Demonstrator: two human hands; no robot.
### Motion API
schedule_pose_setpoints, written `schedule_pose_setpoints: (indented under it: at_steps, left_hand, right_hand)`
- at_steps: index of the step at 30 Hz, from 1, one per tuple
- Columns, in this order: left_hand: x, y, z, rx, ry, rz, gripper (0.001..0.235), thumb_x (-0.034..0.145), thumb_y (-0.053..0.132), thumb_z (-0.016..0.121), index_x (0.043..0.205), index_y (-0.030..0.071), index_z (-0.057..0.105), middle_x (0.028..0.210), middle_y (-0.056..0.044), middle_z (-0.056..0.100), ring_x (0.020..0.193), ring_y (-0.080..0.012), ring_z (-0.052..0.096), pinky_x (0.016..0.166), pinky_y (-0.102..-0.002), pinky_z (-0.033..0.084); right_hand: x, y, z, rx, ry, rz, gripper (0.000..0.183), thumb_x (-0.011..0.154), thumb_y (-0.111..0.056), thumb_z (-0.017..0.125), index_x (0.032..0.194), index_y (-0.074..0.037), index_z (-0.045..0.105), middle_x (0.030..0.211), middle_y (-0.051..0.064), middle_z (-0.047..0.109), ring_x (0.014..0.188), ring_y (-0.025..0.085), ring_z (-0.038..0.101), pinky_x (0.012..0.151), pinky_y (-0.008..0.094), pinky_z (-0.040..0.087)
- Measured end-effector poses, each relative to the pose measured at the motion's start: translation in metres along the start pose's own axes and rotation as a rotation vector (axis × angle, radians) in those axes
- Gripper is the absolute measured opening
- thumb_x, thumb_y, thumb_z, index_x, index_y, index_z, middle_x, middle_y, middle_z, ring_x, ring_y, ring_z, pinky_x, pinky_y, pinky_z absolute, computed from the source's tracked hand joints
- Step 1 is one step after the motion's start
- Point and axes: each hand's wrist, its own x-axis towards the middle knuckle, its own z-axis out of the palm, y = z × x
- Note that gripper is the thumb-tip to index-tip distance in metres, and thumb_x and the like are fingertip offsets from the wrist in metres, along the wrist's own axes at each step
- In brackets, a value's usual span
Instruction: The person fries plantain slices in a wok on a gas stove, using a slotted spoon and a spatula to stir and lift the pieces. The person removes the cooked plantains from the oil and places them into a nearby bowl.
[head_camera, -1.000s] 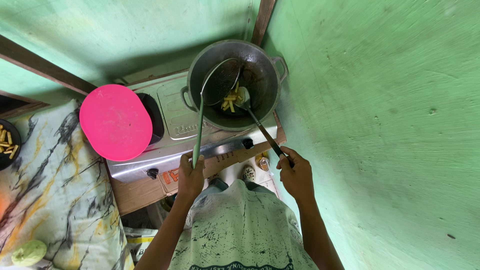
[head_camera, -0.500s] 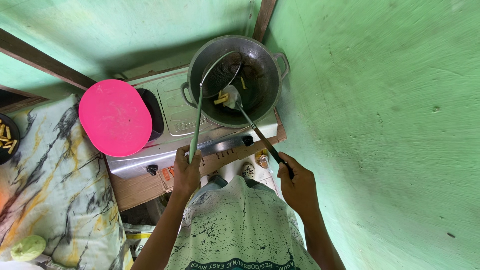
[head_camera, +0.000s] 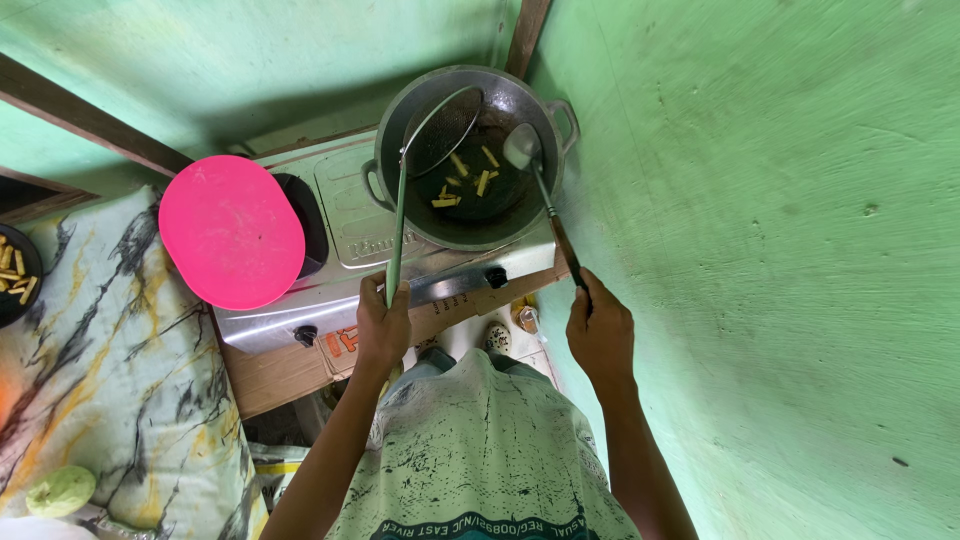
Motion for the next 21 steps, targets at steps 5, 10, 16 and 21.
schedule_pose_setpoints:
  at_steps: [5,10,16,21]
  left_hand:
    - [-0.001,-0.004,0.005,0.026,-0.007,-0.053,0.039,0.100,0.026,0.058,0.124,-0.004,0.051,0.081,-0.006,0.060,0.069,-0.0122,0.056,0.061,-0.032,0.048]
    - [-0.010,-0.017,-0.006,-0.044,-0.009,-0.079,0.038,0.099,0.025,0.060,0.124,-0.003,0.053,0.078,-0.007,0.058,0.065,-0.0118,0.051,0.058,-0.032,0.043]
    - [-0.021,-0.026,-0.025,-0.055,-0.007,-0.098,0.036,0.100,0.023,0.062,0.123,-0.003,0.054,0.078,-0.005,0.058,0.066,-0.0080,0.048,0.058,-0.029,0.041]
    - [-0.019,-0.017,-0.022,-0.089,0.007,-0.089,0.034,0.100,0.022,0.061,0.123,-0.002,0.053,0.078,-0.004,0.057,0.065,-0.0072,0.047,0.056,-0.028,0.039]
  right_hand:
    - [0.002,0.006,0.015,0.353,-0.167,0.273,0.034,0.100,-0.010,0.058,0.131,0.000,0.066,0.077,0.009,0.071,0.056,0.013,0.060,0.053,0.029,0.048]
    - [-0.008,0.001,0.006,0.488,-0.225,0.377,0.035,0.100,-0.011,0.057,0.132,-0.001,0.067,0.075,0.004,0.069,0.051,0.007,0.055,0.048,0.025,0.046]
    - [-0.031,-0.020,-0.024,0.243,-0.188,0.081,0.033,0.099,-0.012,0.062,0.130,-0.004,0.069,0.078,0.006,0.073,0.056,0.009,0.059,0.053,0.026,0.048]
    - [-0.029,-0.032,-0.025,0.157,-0.173,-0.067,0.030,0.099,-0.010,0.062,0.128,-0.005,0.069,0.087,0.011,0.074,0.059,0.013,0.063,0.056,0.029,0.050]
